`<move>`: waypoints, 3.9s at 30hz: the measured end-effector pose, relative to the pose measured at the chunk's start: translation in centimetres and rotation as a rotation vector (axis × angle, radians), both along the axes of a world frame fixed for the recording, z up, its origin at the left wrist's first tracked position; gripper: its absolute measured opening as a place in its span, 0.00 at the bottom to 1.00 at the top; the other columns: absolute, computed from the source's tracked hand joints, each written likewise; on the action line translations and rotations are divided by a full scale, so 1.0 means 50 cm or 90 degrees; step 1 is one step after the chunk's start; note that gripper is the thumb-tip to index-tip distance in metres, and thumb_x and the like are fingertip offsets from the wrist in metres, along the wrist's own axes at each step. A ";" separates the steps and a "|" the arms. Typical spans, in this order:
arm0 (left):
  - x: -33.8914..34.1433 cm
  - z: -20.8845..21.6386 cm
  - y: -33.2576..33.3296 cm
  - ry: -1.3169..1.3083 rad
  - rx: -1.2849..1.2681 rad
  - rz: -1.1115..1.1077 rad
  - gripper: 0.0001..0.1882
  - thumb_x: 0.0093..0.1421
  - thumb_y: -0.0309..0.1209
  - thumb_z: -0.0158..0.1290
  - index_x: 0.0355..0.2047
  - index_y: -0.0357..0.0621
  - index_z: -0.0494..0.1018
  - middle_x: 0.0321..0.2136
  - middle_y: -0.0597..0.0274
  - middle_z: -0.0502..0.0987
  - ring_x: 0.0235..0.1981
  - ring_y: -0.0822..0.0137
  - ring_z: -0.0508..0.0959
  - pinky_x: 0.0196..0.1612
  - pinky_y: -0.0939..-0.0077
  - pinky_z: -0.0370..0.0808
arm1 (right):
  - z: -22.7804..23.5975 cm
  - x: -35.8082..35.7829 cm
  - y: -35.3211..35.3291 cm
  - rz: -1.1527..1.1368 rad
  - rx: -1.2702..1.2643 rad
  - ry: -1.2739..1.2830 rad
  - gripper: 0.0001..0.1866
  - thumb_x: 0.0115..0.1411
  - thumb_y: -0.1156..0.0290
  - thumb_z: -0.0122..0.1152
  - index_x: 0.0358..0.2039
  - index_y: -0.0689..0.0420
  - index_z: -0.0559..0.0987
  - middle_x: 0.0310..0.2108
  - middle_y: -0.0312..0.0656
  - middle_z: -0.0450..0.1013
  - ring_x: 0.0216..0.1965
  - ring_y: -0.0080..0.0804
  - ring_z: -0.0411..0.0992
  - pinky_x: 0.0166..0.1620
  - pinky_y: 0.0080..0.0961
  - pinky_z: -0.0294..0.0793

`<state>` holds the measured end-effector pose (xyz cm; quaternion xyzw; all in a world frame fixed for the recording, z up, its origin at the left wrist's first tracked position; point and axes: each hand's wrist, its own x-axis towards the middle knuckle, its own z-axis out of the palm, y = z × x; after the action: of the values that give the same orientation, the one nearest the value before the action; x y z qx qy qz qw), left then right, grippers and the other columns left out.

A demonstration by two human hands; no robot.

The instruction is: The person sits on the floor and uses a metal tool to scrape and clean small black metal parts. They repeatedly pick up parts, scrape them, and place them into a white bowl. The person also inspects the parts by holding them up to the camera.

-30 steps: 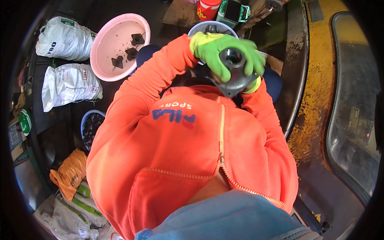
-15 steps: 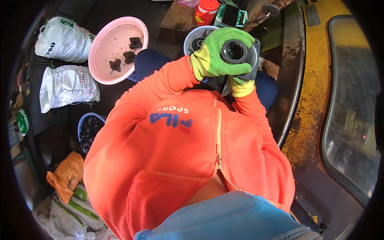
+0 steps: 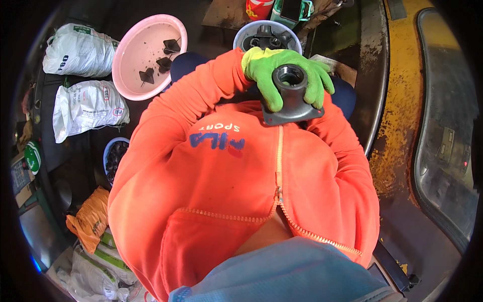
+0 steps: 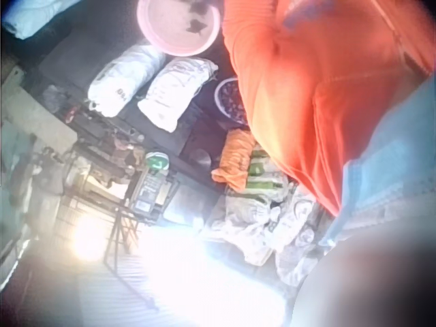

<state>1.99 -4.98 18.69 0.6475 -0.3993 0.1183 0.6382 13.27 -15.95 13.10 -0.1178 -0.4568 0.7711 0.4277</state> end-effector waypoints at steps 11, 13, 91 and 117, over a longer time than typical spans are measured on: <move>-0.022 -0.093 0.047 0.117 -0.709 0.422 0.14 0.59 0.31 0.47 0.46 0.43 0.68 0.41 0.58 0.74 0.42 0.59 0.76 0.46 0.59 0.73 | -0.007 0.017 -0.004 -0.317 -0.369 0.344 0.26 0.65 0.47 0.41 0.45 0.59 0.71 0.20 0.31 0.58 0.11 0.16 0.48 0.15 0.15 0.48; -0.019 -0.101 0.042 0.109 -0.703 0.441 0.14 0.61 0.33 0.45 0.46 0.44 0.68 0.42 0.57 0.73 0.44 0.57 0.75 0.47 0.55 0.71 | 0.002 0.021 -0.006 -0.378 -0.367 0.308 0.22 0.66 0.52 0.43 0.45 0.59 0.71 0.24 0.33 0.63 0.11 0.16 0.48 0.16 0.16 0.48; -0.048 -0.039 0.015 0.051 -0.477 0.518 0.34 0.43 0.35 0.60 0.52 0.37 0.64 0.48 0.49 0.69 0.47 0.57 0.73 0.49 0.63 0.73 | 0.091 -0.025 -0.013 -0.648 0.344 -0.578 0.13 0.63 0.66 0.49 0.39 0.63 0.75 0.29 0.35 0.71 0.31 0.19 0.68 0.33 0.16 0.69; -0.072 -0.083 0.007 0.272 -0.697 0.126 0.44 0.56 0.61 0.43 0.60 0.37 0.55 0.58 0.51 0.61 0.59 0.58 0.63 0.61 0.61 0.60 | 0.115 0.077 0.063 -0.633 0.644 -0.828 0.14 0.53 0.74 0.59 0.42 0.50 0.79 0.33 0.35 0.77 0.29 0.26 0.76 0.33 0.20 0.75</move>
<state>-1.61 -4.61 14.55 0.2681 -0.0812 0.2328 0.9313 17.12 -12.82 18.88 -0.5040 -0.7811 -0.0026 0.3686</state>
